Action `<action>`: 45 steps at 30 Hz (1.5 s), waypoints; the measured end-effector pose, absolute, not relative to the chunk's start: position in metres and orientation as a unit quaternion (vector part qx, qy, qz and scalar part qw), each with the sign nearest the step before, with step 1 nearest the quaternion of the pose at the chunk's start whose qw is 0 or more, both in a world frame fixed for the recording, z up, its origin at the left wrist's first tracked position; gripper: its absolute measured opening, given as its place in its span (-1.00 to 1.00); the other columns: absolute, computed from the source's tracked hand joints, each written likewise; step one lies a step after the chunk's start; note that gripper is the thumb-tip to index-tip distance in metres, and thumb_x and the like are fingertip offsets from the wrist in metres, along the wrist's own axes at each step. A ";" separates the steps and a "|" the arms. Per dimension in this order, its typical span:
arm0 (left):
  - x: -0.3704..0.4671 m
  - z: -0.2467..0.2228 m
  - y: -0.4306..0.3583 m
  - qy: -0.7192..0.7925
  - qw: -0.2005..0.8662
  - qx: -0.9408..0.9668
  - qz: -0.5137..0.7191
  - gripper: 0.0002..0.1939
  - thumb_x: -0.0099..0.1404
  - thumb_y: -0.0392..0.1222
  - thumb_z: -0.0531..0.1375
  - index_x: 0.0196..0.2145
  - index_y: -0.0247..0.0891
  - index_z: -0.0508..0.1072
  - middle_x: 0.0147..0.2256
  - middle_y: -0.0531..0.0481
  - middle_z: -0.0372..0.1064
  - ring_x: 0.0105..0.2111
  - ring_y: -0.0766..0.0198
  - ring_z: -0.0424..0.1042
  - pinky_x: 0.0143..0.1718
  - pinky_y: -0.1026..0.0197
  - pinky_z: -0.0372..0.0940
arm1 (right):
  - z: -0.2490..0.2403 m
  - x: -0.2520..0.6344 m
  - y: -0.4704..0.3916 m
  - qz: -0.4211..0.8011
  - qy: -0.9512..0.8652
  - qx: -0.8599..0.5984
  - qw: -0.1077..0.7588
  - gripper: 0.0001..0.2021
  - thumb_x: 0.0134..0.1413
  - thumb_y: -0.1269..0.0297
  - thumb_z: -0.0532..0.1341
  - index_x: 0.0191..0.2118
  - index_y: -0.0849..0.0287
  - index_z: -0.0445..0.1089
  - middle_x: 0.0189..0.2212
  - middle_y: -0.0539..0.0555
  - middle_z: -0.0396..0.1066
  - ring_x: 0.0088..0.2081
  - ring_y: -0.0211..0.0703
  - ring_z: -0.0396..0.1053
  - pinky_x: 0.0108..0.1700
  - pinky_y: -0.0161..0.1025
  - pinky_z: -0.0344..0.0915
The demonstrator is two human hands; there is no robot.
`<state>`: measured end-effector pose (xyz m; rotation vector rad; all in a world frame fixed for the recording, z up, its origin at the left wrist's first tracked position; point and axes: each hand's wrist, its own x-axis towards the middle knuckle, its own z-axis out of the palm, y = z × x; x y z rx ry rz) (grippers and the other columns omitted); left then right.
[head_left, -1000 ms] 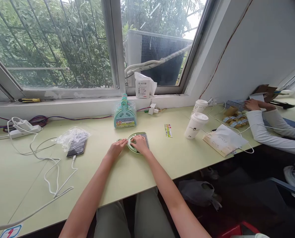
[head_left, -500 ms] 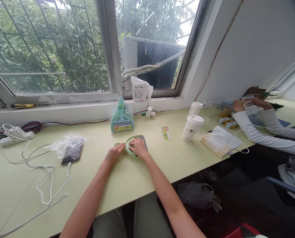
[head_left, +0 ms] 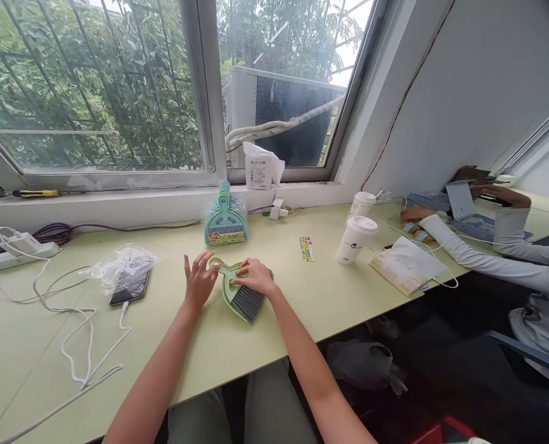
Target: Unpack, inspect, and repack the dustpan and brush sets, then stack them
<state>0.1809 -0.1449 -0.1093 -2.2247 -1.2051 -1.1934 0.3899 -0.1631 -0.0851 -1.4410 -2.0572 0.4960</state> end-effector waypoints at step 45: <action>0.172 -0.121 -0.120 -0.507 -0.532 -0.377 -0.564 -0.55 -0.02 -0.01 0.27 -0.17 -0.21 0.37 -0.30 -0.06 0.44 -0.30 0.13 0.45 -0.33 0.17 0.35 | -0.117 0.401 -0.145 0.036 -0.681 -0.679 0.271 -0.69 0.13 0.10 0.20 -0.04 0.04 0.44 0.11 0.16 0.31 0.14 0.03 0.18 0.23 0.09 -0.18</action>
